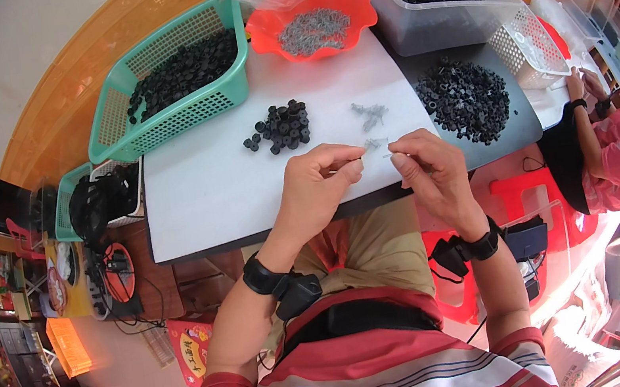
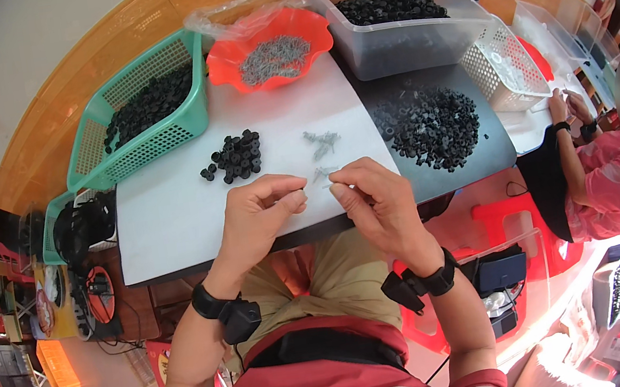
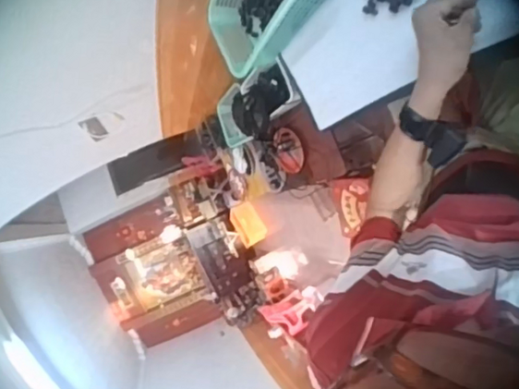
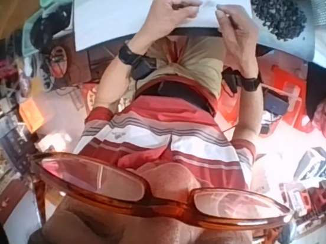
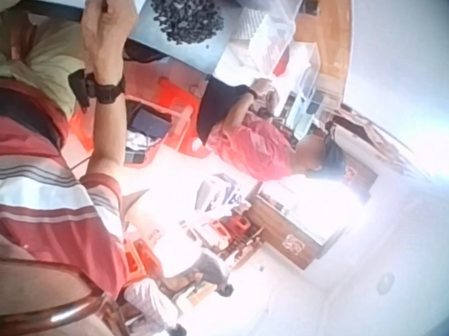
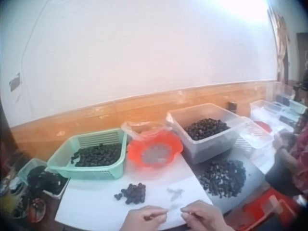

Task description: Assembling small black plastic shoe components by hand.

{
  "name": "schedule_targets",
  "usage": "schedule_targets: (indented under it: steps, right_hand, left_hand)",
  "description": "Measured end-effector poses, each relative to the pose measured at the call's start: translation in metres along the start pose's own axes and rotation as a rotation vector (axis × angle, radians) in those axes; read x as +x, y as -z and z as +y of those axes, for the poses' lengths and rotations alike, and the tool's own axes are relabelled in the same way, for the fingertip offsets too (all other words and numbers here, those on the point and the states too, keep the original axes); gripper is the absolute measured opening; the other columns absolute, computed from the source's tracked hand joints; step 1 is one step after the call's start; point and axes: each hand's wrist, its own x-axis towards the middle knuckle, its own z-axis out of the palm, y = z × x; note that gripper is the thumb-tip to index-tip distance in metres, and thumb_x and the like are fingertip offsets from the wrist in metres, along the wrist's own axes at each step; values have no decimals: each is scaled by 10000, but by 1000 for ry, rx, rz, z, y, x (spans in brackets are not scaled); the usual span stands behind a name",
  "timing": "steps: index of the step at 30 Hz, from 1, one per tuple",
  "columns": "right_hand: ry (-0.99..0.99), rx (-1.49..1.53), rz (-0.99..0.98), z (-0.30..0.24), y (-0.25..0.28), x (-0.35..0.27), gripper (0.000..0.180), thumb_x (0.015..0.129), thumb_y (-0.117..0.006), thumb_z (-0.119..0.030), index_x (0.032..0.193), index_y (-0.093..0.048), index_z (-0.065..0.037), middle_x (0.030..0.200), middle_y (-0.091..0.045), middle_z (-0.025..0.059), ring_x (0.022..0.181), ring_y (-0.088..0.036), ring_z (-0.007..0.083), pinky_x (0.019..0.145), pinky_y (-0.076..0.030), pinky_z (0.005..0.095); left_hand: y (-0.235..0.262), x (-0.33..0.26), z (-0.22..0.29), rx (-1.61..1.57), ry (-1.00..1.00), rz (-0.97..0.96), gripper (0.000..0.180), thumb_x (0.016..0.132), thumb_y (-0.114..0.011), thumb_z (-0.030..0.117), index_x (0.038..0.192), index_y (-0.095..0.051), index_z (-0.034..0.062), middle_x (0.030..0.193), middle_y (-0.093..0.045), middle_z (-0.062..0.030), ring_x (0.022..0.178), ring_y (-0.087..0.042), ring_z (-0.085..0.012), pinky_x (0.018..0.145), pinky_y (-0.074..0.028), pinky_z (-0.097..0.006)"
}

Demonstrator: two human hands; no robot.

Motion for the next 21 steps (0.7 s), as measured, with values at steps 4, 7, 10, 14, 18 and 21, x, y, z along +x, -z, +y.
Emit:
schedule_targets:
  steps: [4,7,10,14,18,21]
  right_hand:
    - [31,37,-33,-5,-10,-1,128,940,-689,9,1068,-698,15,953,-676,94,696,-598,132,611,-473,260]
    - [48,47,-35,-7,-16,-2,142,918,-706,27,1059,-704,12,951,-682,97,709,-610,143,617,-484,265]
    - [88,45,-44,-7,-20,-2,145,907,-717,27,1050,-710,6,948,-691,101,724,-631,158,626,-498,272]
    - [92,0,-81,-13,-20,-3,142,902,-723,23,1043,-714,2,941,-700,103,737,-653,175,632,-510,280]
    - [168,-70,-71,-15,-21,-3,140,898,-732,14,1035,-718,-11,939,-703,104,730,-665,200,627,-516,290]
    - [190,-91,-72,-16,-22,-5,153,891,-739,13,1038,-718,-19,936,-701,105,731,-674,221,626,-524,303]
  left_hand:
    - [6,-8,1,-411,178,-55,200,964,-696,30,1153,-707,-38,1051,-739,-109,914,-725,-159,842,-614,-297]
    - [8,-14,0,-551,258,-59,198,963,-700,30,1150,-700,-33,1056,-739,-117,925,-733,-166,855,-635,-304]
    - [9,-19,0,-670,254,-78,199,962,-697,22,1154,-696,-29,1062,-739,-125,919,-735,-170,846,-641,-302]
    - [10,-21,2,-716,252,-88,197,965,-691,16,1156,-696,-28,1057,-738,-127,917,-734,-171,838,-643,-295]
    - [10,-24,0,-708,257,-87,195,964,-692,16,1154,-697,-27,1043,-738,-120,912,-733,-169,837,-643,-293]
    - [10,-26,-2,-709,261,-87,193,963,-694,15,1151,-699,-27,1033,-739,-115,907,-734,-169,840,-642,-295]
